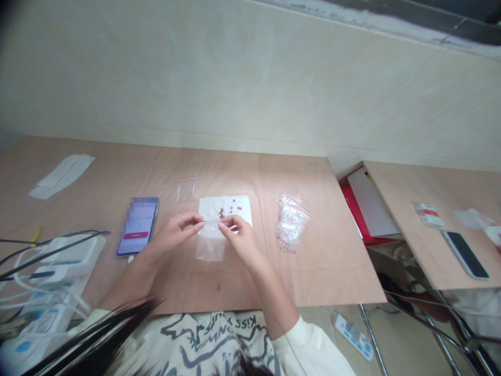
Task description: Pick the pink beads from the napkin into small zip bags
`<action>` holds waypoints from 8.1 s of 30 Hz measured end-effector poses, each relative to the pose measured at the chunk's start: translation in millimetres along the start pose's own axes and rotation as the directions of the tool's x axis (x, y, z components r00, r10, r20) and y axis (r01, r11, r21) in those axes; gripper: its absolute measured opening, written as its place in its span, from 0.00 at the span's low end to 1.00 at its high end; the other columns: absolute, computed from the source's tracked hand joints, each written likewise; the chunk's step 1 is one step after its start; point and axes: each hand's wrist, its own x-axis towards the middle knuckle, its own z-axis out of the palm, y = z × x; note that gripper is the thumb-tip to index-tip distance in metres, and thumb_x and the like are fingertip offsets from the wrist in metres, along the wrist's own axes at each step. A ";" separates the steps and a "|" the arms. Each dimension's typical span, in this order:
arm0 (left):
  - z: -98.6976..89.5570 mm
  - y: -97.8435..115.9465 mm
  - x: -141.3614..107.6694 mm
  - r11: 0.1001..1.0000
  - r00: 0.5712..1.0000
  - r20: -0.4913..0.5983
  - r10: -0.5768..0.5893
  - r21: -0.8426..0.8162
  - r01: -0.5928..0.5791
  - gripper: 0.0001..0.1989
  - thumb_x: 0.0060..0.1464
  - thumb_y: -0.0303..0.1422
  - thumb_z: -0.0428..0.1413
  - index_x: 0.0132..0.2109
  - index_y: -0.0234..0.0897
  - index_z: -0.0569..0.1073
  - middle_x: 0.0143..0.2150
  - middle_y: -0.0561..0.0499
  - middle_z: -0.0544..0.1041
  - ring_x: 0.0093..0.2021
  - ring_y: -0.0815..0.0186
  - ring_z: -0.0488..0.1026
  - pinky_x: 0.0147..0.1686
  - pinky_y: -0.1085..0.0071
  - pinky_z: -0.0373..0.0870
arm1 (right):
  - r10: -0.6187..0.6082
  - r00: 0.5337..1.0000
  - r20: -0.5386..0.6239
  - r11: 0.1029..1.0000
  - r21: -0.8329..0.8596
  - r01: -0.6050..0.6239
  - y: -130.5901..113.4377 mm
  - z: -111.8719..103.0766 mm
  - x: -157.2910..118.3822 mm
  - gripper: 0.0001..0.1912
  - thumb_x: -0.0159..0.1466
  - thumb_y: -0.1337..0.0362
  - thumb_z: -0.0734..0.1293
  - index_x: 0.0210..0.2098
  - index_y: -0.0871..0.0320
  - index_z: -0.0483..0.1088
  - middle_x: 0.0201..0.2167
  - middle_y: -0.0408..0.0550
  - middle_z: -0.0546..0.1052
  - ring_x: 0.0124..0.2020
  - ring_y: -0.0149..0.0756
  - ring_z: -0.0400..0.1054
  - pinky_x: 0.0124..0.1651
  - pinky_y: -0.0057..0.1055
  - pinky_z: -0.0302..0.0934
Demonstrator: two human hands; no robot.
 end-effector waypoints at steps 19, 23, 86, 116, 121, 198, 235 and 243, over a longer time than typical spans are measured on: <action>11.3 -10.3 3.4 0.998 0.990 0.126 0.055 0.020 -0.058 0.10 0.51 0.37 0.50 0.31 0.34 0.70 0.29 0.52 0.71 0.32 0.67 0.67 0.33 0.73 0.62 | 0.143 0.981 -0.130 0.981 0.147 -0.124 6.1 14.1 4.0 0.10 0.48 0.60 0.67 0.20 0.59 0.65 0.20 0.45 0.72 0.25 0.32 0.64 0.33 0.29 0.57; 6.1 -13.5 5.8 1.000 0.996 0.090 0.003 0.008 -0.004 0.10 0.50 0.36 0.51 0.29 0.33 0.70 0.27 0.52 0.70 0.31 0.68 0.66 0.32 0.73 0.61 | 0.203 0.976 -0.082 0.956 0.230 -0.179 10.9 10.9 5.0 0.12 0.47 0.57 0.68 0.22 0.60 0.67 0.23 0.46 0.73 0.25 0.31 0.65 0.33 0.29 0.57; 1.0 20.8 -13.6 0.997 0.959 0.281 -0.044 0.071 0.025 0.09 0.45 0.34 0.54 0.23 0.33 0.67 0.22 0.55 0.67 0.24 0.71 0.64 0.24 0.76 0.61 | -0.129 0.942 -0.309 0.968 -0.247 0.052 5.7 3.0 -26.4 0.09 0.54 0.61 0.62 0.33 0.59 0.64 0.33 0.48 0.68 0.36 0.36 0.61 0.40 0.33 0.55; 23.0 14.8 -26.1 0.992 0.998 0.039 0.044 0.118 -0.048 0.11 0.47 0.33 0.51 0.21 0.36 0.59 0.19 0.58 0.61 0.20 0.74 0.58 0.20 0.77 0.55 | 0.126 0.991 -0.044 0.989 -0.078 -0.129 -3.6 24.9 -23.0 0.03 0.49 0.68 0.58 0.20 0.58 0.59 0.13 0.37 0.61 0.16 0.25 0.55 0.18 0.22 0.47; 15.5 7.7 -30.7 0.996 0.991 0.131 -0.002 0.086 -0.009 0.08 0.51 0.37 0.49 0.32 0.37 0.67 0.26 0.55 0.67 0.27 0.71 0.64 0.26 0.76 0.60 | 0.226 0.974 -0.019 0.968 0.112 -0.223 5.0 20.0 -12.7 0.05 0.50 0.68 0.56 0.25 0.58 0.62 0.10 0.34 0.59 0.10 0.24 0.52 0.12 0.21 0.45; 25.9 -49.3 27.9 0.888 0.927 0.155 -0.341 -0.269 0.372 0.18 0.44 0.45 0.54 0.32 0.34 0.62 0.13 0.60 0.66 0.07 0.78 0.55 0.04 0.83 0.51 | 0.388 0.914 0.118 0.870 0.280 -0.406 51.9 3.5 23.7 0.15 0.48 0.53 0.66 0.20 0.58 0.61 0.07 0.31 0.53 0.09 0.20 0.41 0.14 0.23 0.33; 27.7 -42.8 28.7 0.892 0.937 0.154 -0.313 -0.292 0.346 0.16 0.42 0.43 0.56 0.27 0.33 0.62 0.19 0.55 0.69 0.13 0.76 0.63 0.06 0.82 0.60 | 0.431 0.900 0.069 0.842 0.327 -0.428 53.6 10.5 32.5 0.14 0.49 0.56 0.65 0.20 0.57 0.58 0.05 0.31 0.51 0.06 0.21 0.41 0.10 0.22 0.35; 33.8 -47.5 32.8 0.890 0.945 0.092 -0.314 -0.317 0.327 0.17 0.37 0.40 0.60 0.28 0.34 0.62 0.18 0.58 0.66 0.15 0.74 0.65 0.08 0.80 0.63 | 0.408 0.910 0.079 0.846 0.344 -0.408 53.8 9.8 32.4 0.15 0.49 0.54 0.66 0.20 0.57 0.58 0.06 0.31 0.51 0.07 0.21 0.41 0.10 0.23 0.36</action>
